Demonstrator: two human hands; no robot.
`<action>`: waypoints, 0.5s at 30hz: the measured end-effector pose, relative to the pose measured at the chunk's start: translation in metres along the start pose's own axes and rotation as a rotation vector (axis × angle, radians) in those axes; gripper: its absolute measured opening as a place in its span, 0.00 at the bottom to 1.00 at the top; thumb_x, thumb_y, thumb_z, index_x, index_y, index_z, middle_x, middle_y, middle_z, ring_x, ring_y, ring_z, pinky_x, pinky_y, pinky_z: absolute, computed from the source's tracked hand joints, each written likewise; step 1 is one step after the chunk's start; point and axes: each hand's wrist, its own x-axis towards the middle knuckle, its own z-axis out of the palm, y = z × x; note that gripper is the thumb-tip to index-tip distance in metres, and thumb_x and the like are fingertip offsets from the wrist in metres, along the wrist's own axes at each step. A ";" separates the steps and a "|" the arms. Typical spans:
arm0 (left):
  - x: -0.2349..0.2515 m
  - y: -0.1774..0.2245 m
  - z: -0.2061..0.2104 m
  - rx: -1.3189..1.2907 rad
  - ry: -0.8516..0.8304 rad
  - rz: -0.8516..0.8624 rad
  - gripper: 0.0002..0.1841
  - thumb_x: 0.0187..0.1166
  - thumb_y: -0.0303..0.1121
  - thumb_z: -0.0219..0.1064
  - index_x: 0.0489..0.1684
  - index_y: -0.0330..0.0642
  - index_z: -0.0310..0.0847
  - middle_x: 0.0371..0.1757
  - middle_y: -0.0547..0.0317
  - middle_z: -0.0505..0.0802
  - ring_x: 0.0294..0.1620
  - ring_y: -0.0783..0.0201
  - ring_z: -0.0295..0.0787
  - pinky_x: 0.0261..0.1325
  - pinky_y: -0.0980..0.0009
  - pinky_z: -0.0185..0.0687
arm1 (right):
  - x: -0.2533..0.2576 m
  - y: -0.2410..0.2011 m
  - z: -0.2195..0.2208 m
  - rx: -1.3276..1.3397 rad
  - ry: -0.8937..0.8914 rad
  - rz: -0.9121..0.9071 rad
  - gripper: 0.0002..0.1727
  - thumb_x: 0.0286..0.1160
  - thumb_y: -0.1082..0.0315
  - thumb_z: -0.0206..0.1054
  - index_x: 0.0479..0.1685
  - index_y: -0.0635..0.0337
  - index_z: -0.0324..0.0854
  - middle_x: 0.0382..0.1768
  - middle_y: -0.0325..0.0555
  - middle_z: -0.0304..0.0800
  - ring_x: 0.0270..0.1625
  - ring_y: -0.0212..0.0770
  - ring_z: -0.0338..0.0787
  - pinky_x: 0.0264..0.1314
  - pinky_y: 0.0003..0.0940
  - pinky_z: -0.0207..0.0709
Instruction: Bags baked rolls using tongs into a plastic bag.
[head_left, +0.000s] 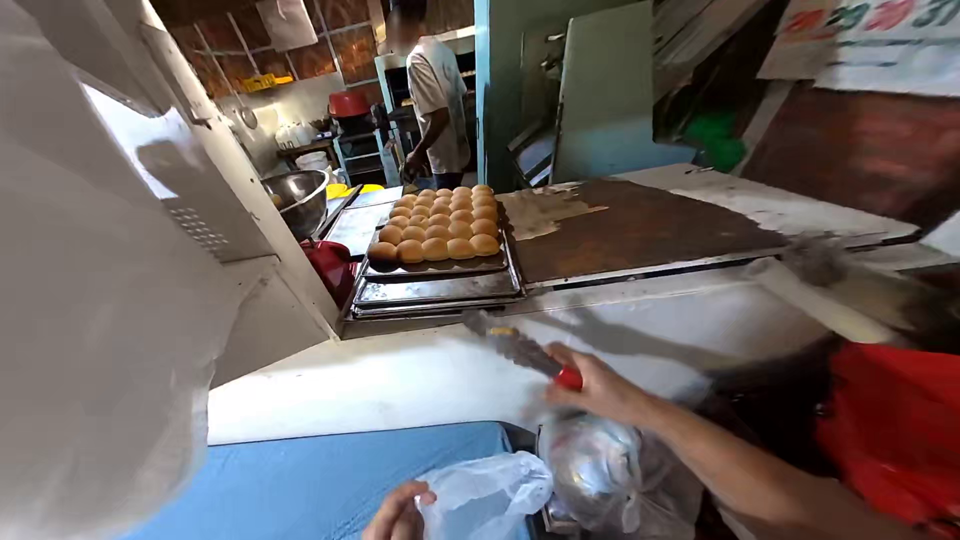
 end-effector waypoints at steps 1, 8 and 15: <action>0.007 -0.004 0.002 0.123 -0.011 -0.019 0.18 0.84 0.22 0.49 0.58 0.38 0.87 0.47 0.63 0.94 0.29 0.82 0.81 0.33 0.82 0.78 | 0.012 -0.005 -0.017 -0.016 0.030 -0.046 0.37 0.71 0.44 0.73 0.71 0.64 0.76 0.42 0.51 0.91 0.40 0.42 0.90 0.47 0.45 0.86; 0.039 -0.013 0.008 0.205 0.026 -0.095 0.15 0.82 0.21 0.53 0.57 0.26 0.84 0.57 0.47 0.94 0.56 0.60 0.93 0.66 0.60 0.87 | 0.124 -0.022 -0.117 -0.459 0.120 -0.089 0.35 0.77 0.49 0.73 0.80 0.56 0.71 0.64 0.58 0.86 0.61 0.58 0.89 0.64 0.64 0.81; 0.067 0.010 -0.001 0.200 0.097 -0.232 0.16 0.84 0.21 0.52 0.65 0.29 0.79 0.57 0.52 0.91 0.28 0.70 0.88 0.35 0.71 0.90 | 0.218 0.021 -0.131 -0.782 0.031 -0.115 0.34 0.75 0.49 0.74 0.78 0.57 0.76 0.66 0.61 0.86 0.68 0.64 0.86 0.65 0.66 0.78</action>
